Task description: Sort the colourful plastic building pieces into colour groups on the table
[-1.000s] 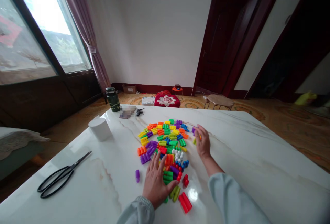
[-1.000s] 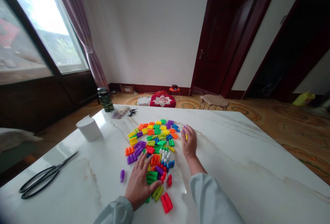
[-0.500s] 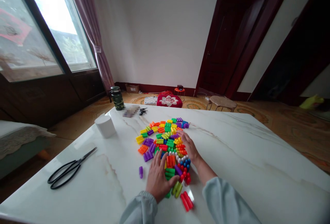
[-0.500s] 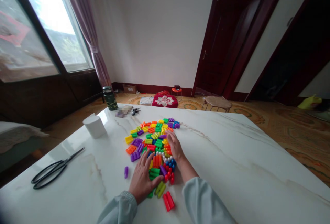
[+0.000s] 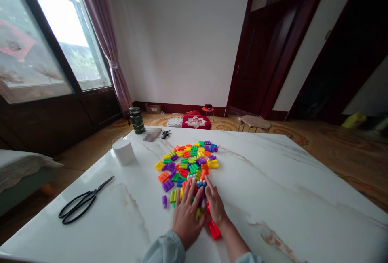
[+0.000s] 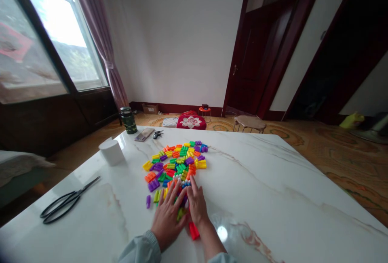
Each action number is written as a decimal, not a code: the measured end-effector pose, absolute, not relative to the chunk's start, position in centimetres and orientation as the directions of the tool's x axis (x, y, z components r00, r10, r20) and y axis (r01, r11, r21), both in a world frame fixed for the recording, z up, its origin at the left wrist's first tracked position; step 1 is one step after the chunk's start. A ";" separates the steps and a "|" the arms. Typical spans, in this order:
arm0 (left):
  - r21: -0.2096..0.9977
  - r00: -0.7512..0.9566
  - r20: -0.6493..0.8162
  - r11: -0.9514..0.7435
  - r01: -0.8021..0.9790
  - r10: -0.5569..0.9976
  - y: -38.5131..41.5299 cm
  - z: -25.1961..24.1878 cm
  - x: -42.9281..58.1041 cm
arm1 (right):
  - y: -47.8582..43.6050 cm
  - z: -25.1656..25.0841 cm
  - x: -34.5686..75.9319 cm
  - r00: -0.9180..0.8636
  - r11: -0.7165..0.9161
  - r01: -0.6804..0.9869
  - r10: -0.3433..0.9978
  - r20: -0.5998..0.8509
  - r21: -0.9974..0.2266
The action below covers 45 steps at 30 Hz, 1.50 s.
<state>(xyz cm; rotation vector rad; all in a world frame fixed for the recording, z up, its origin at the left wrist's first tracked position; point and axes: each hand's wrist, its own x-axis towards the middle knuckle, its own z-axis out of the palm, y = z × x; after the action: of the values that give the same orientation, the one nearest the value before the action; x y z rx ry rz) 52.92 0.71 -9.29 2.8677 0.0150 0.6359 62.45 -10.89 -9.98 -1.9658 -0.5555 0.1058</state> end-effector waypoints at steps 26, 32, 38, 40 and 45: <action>0.216 0.738 0.632 -0.968 0.127 0.238 -4.2 -13.4 57.1 | -5.2 -10.1 88.8 0.733 -0.538 0.619 0.658 0.173 -0.572; 0.333 0.745 0.564 -0.924 0.190 0.357 -4.4 -11.7 56.5 | -2.5 -10.7 84.0 0.832 -0.632 0.534 0.509 0.219 -0.562; 0.377 0.760 0.523 -0.904 0.199 0.385 -3.9 -11.7 55.9 | 0.3 -9.7 78.6 0.870 -0.640 0.444 0.475 0.131 -0.627; 0.397 0.747 0.529 -0.895 0.202 0.403 -3.8 -11.4 55.8 | 0.2 -9.2 77.5 0.827 -0.536 0.426 0.558 0.073 -0.729; 0.409 0.708 0.559 -0.886 0.217 0.432 -4.0 -10.8 55.9 | -4.3 -9.3 74.4 0.855 -0.397 0.322 0.511 0.085 -0.860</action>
<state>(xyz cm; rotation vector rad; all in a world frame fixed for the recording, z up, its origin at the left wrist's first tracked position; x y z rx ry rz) 55.92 -4.03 -10.75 2.6031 0.5098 0.9662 74.39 -4.30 -9.30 -2.0175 -0.6099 0.2346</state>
